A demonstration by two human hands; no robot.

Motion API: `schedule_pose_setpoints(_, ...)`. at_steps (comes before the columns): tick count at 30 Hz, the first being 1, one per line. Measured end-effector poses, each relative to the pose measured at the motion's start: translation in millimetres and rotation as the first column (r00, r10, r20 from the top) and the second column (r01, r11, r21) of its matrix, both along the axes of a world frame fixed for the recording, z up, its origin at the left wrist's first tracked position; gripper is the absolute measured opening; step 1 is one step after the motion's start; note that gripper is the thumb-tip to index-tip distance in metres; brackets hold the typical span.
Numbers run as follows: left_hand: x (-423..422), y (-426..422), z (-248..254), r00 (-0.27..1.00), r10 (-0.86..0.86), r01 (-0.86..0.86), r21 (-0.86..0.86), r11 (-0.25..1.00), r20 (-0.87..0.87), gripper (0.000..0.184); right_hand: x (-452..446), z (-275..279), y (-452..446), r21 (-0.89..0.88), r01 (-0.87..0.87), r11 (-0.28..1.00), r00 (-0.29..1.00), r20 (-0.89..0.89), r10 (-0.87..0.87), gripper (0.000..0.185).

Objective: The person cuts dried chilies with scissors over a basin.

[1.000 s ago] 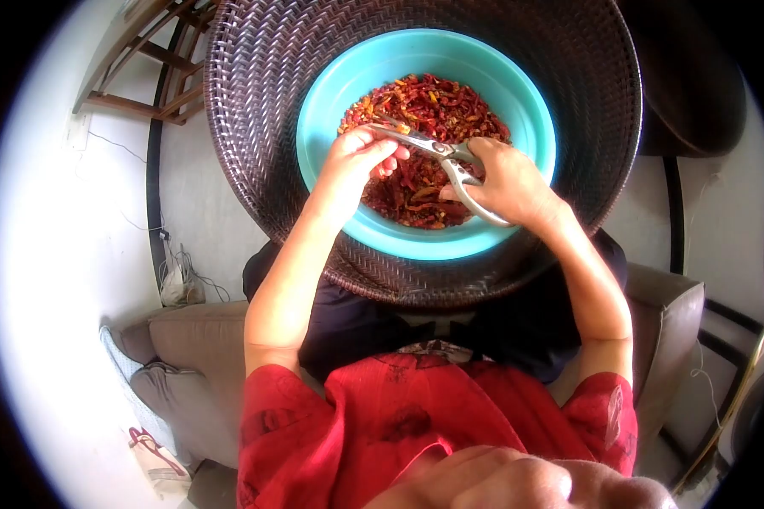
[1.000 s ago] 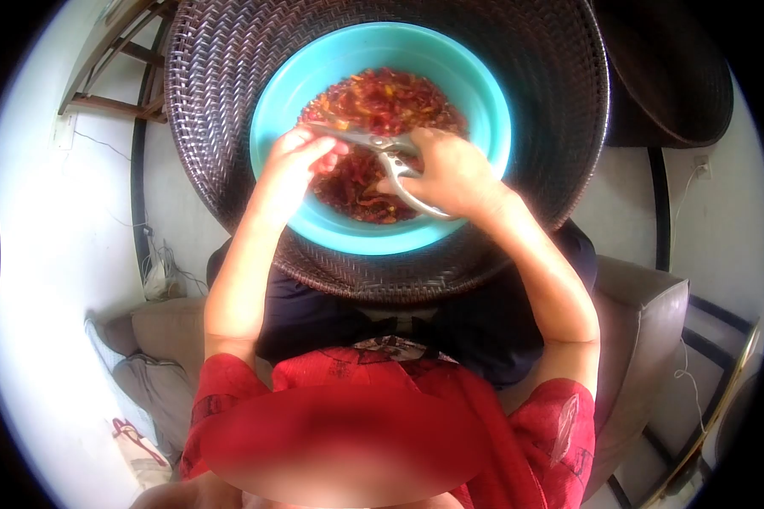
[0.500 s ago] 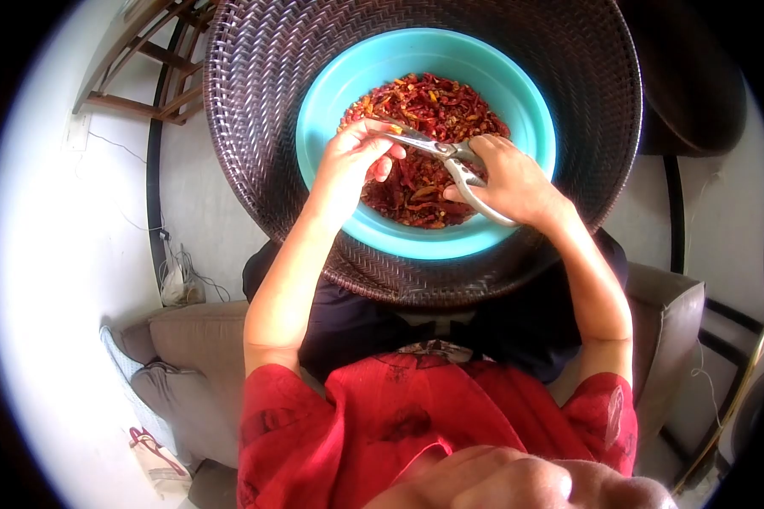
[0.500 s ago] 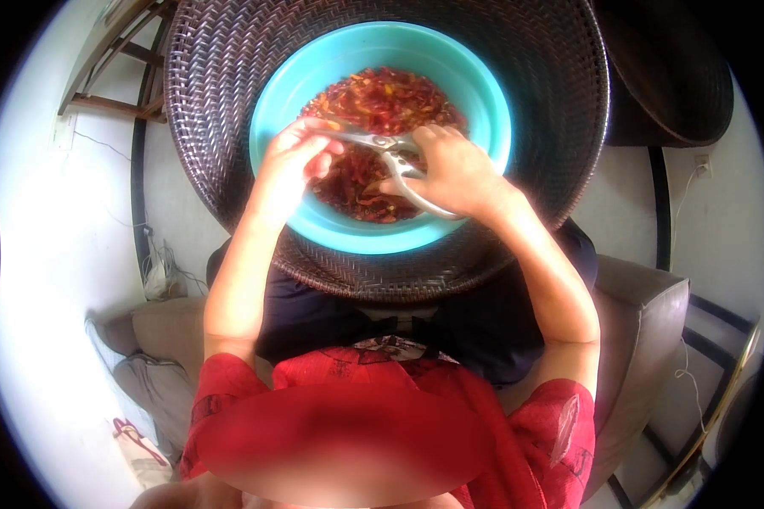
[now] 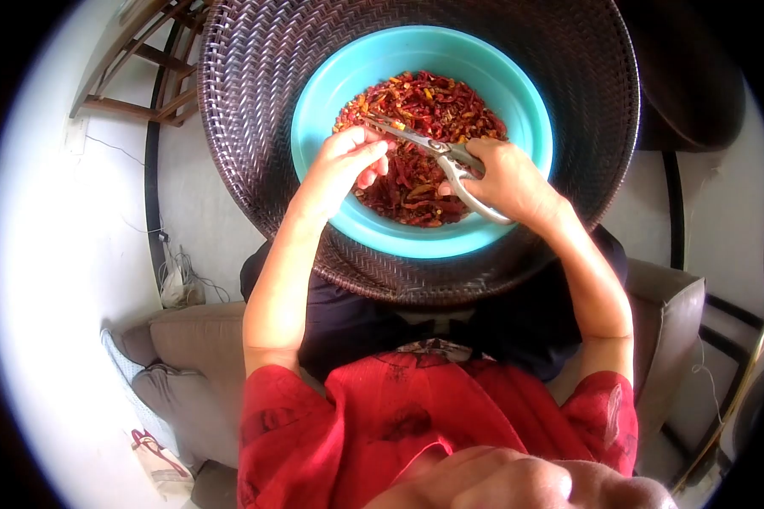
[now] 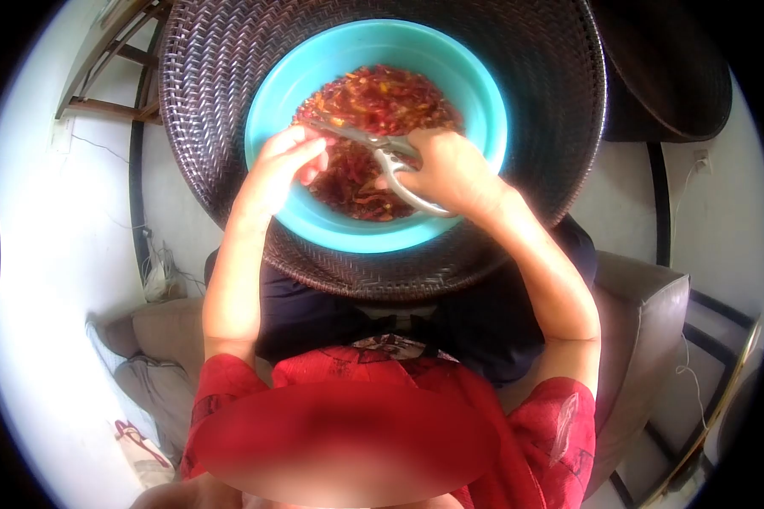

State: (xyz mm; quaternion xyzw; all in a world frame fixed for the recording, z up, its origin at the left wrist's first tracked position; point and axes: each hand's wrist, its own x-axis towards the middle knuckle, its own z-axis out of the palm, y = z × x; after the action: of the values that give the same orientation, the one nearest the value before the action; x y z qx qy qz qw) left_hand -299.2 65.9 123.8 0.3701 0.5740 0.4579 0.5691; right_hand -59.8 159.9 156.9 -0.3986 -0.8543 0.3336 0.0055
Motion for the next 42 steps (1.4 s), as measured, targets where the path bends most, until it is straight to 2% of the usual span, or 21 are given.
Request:
schedule_pose_setpoints(12, 4, 3, -2, 1.0, 0.025, -0.025, 0.003, 1.0, -0.01, 0.007, -6, 4, 1, -0.066, 0.014, 0.998, 0.996, 0.089, -0.008, 0.056)
schedule_pose_setpoints(18, 4, 3, -4, 0.999, 0.05, -0.051, 0.046, 0.998, 0.013, 0.01, -4, 0, -1, 0.024, -0.015, 1.0, 0.999, 0.038, 0.014, 0.06)
schedule_pose_setpoints(21, 5, 3, -4, 0.995, 0.049, -0.056, 0.074, 0.996, 0.085, 0.013, -3, -10, -1, 0.088, -0.059, 0.994, 0.997, 0.049, 0.054, 0.063)
schedule_pose_setpoints(23, 9, 3, -4, 0.998, 0.052, -0.054, 0.058, 0.997, 0.033, 0.013, -5, -10, -4, 0.112, -0.024, 0.993, 0.999, -0.046, 0.029, 0.053)
schedule_pose_setpoints(26, 9, 3, -3, 0.998, 0.052, -0.053, 0.05, 0.997, 0.028, 0.012, -7, -3, -4, 0.037, -0.013, 0.999, 1.0, -0.001, 0.013, 0.052)
schedule_pose_setpoints(30, 5, 4, -5, 0.996, 0.074, -0.076, 0.066, 0.995, 0.04, 0.011, -6, -6, -4, 0.001, 0.011, 1.0, 0.998, -0.062, -0.011, 0.042)
schedule_pose_setpoints(32, 2, 5, -6, 0.995, 0.064, -0.069, 0.068, 0.995, 0.074, 0.01, -7, 1, -2, -0.116, 0.035, 0.993, 0.999, 0.025, -0.032, 0.055)
schedule_pose_setpoints(36, 4, 3, -5, 0.996, 0.073, -0.077, 0.065, 0.995, 0.055, 0.01, -4, 0, -2, -0.134, 0.023, 0.991, 0.999, -0.021, -0.026, 0.053)
schedule_pose_setpoints(39, 5, 3, -8, 0.991, 0.125, -0.129, 0.098, 0.987, 0.046, 0.01, -3, 8, -3, -0.062, -0.006, 0.998, 0.999, 0.034, 0.008, 0.056)
schedule_pose_setpoints(42, 5, 3, -10, 0.986, 0.112, -0.126, 0.104, 0.987, 0.126, 0.012, -3, 6, -3, 0.011, -0.044, 0.999, 0.997, 0.062, 0.043, 0.062)
